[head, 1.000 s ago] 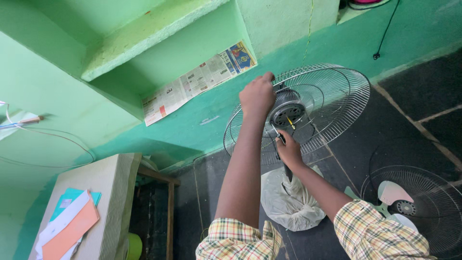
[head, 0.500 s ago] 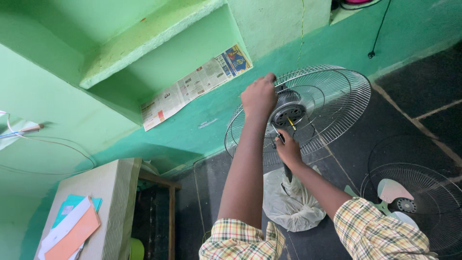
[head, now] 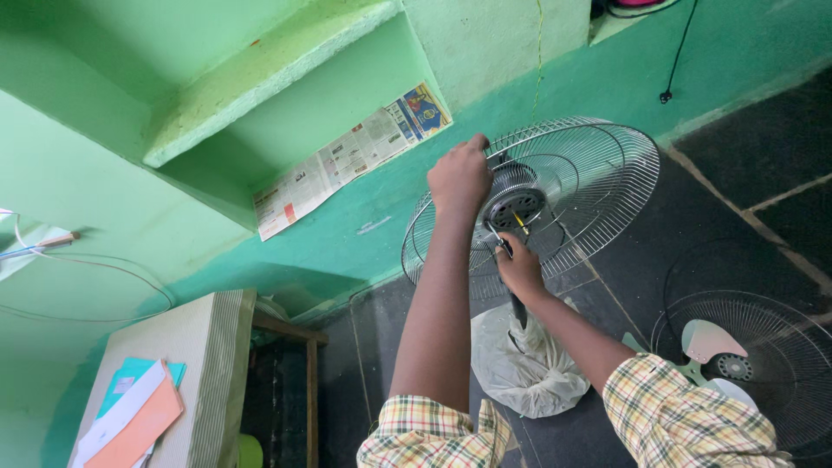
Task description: The person uses a screwdriver to loosen and remove the front grill of a standing fan. They then remove the fan blades and place them on the floor. The person continues to work on the fan's internal components with the screwdriver.
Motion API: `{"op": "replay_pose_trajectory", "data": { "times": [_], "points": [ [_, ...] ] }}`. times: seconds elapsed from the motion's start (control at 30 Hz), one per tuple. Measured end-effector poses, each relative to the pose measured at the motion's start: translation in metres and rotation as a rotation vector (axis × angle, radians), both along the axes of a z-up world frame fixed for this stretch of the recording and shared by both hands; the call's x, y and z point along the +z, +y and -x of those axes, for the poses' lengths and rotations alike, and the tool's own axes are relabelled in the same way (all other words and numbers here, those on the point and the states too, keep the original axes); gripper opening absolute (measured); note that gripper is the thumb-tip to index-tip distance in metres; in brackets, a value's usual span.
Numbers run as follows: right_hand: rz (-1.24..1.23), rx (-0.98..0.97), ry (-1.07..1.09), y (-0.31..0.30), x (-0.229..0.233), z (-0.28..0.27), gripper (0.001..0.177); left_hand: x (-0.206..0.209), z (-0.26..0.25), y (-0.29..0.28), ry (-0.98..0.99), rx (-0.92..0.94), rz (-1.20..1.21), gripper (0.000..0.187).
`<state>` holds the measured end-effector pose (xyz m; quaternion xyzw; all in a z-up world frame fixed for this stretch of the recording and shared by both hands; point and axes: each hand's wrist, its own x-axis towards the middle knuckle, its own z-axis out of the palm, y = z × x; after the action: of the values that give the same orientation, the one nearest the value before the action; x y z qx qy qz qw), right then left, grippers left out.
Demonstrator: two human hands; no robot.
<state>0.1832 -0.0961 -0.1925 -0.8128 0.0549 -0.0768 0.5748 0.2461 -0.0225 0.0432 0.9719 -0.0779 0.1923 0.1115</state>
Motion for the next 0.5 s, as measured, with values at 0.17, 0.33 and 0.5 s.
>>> {"op": "replay_pose_trajectory", "data": {
  "times": [0.17,0.33,0.5],
  "points": [
    [-0.010,-0.003,-0.081,0.005,-0.010,0.001,0.036,-0.001,-0.002,0.007,0.004,0.013,-0.002,0.029],
    [-0.012,0.002,0.042,0.009,-0.016,-0.007,0.038,-0.002,0.001,0.011,-0.012,0.025,0.006,0.028],
    [0.019,-0.012,-0.068,0.015,-0.024,-0.013,0.035,-0.004,0.000,0.012,-0.033,0.015,0.012,0.027]
  ]
}}
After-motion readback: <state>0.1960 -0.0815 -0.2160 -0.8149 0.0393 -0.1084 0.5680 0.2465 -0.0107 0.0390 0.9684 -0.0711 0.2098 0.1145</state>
